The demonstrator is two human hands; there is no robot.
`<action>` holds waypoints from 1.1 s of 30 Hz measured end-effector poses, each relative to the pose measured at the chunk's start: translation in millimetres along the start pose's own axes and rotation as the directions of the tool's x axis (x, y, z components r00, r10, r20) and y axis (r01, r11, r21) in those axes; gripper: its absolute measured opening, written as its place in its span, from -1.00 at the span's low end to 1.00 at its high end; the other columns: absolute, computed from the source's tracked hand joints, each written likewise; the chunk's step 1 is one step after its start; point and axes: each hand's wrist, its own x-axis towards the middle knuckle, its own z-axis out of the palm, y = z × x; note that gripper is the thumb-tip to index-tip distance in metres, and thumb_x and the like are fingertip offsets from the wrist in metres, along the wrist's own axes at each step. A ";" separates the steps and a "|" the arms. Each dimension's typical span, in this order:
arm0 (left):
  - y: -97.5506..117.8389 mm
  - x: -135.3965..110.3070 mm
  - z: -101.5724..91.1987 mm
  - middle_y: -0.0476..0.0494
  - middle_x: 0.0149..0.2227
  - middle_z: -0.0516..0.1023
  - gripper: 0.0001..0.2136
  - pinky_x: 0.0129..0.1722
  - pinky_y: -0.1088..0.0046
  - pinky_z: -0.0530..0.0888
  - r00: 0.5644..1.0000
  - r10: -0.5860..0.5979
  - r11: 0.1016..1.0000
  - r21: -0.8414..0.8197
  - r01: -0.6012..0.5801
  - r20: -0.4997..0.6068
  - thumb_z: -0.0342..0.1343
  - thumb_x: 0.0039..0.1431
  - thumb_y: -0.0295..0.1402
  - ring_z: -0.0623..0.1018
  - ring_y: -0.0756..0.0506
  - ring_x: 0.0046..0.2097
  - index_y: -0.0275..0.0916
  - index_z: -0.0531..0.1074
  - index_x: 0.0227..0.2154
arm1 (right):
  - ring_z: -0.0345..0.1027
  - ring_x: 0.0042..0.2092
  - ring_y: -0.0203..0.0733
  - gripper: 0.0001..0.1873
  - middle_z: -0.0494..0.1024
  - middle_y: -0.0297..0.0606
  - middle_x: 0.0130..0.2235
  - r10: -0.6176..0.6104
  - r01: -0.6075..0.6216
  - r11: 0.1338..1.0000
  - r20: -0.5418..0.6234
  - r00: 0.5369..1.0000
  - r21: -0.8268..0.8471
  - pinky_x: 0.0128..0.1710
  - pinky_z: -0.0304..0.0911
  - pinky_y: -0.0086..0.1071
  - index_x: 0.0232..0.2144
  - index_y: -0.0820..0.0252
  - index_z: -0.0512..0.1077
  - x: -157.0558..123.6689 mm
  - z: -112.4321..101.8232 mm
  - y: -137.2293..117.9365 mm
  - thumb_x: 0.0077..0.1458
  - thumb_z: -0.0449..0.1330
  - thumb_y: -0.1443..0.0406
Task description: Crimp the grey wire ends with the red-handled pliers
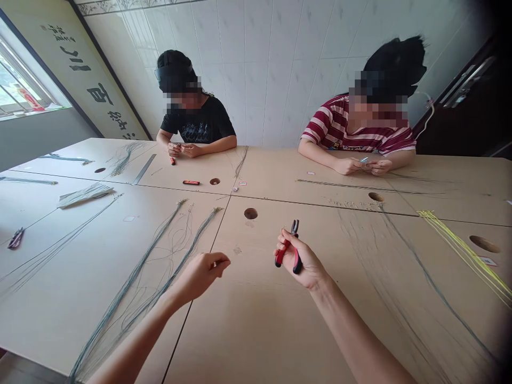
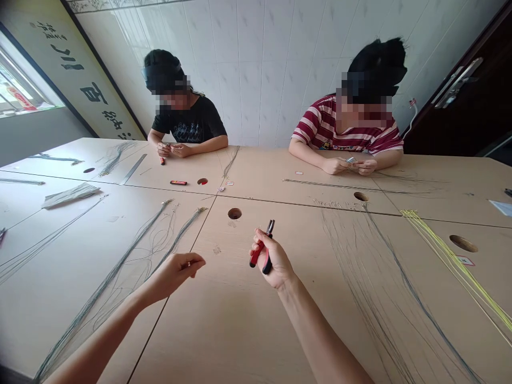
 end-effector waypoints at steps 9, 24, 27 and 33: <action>-64.6 -50.1 -50.9 0.03 -0.55 0.25 -0.58 -0.52 0.49 0.09 0.971 -0.237 0.968 -0.099 0.232 -0.037 0.02 0.12 0.05 0.10 0.03 -0.51 -0.25 0.48 -0.42 | 0.12 -0.50 -0.46 -0.62 0.27 -0.53 -0.49 -0.073 0.074 0.996 -0.010 0.997 0.044 -0.41 0.26 -0.44 -0.46 0.16 0.34 11.6 -18.4 -25.1 -0.25 0.48 0.35; -73.8 -97.6 -79.7 0.09 -0.61 0.24 -0.68 -0.50 0.54 0.08 0.850 -0.462 0.885 -0.199 0.421 -0.254 0.13 -0.05 0.01 0.08 0.03 -0.52 -0.16 0.51 -0.51 | 0.18 -0.50 -0.47 -0.72 0.25 -0.56 -0.50 -0.279 0.279 0.959 -0.012 0.960 0.057 -0.35 0.27 -0.41 -0.42 0.16 0.33 -3.4 -20.2 -95.2 -0.11 0.39 0.38; -68.3 -101.7 -84.6 0.10 -0.60 0.22 -0.67 -0.50 0.54 0.05 0.860 -0.457 0.886 -0.205 0.416 -0.229 0.13 -0.04 0.02 0.05 0.04 -0.52 -0.15 0.52 -0.49 | 0.18 -0.51 -0.47 -0.86 0.25 -0.52 -0.50 -0.347 0.348 0.935 -0.023 0.937 0.073 -0.33 0.26 -0.39 -0.44 0.18 0.33 -12.1 -18.9 -113.8 0.06 0.25 0.41; -67.0 -104.5 -84.8 0.09 -0.59 0.23 -0.66 -0.50 0.54 0.07 0.900 -0.428 0.896 -0.169 0.410 -0.084 0.12 0.00 0.01 0.10 0.03 -0.51 -0.18 0.51 -0.43 | 0.16 -0.55 -0.49 -0.73 0.21 -0.47 -0.52 -0.465 0.476 0.873 -0.117 0.878 0.106 -0.36 0.23 -0.39 -0.46 0.20 0.33 -30.3 -23.0 -143.6 0.26 -0.03 0.42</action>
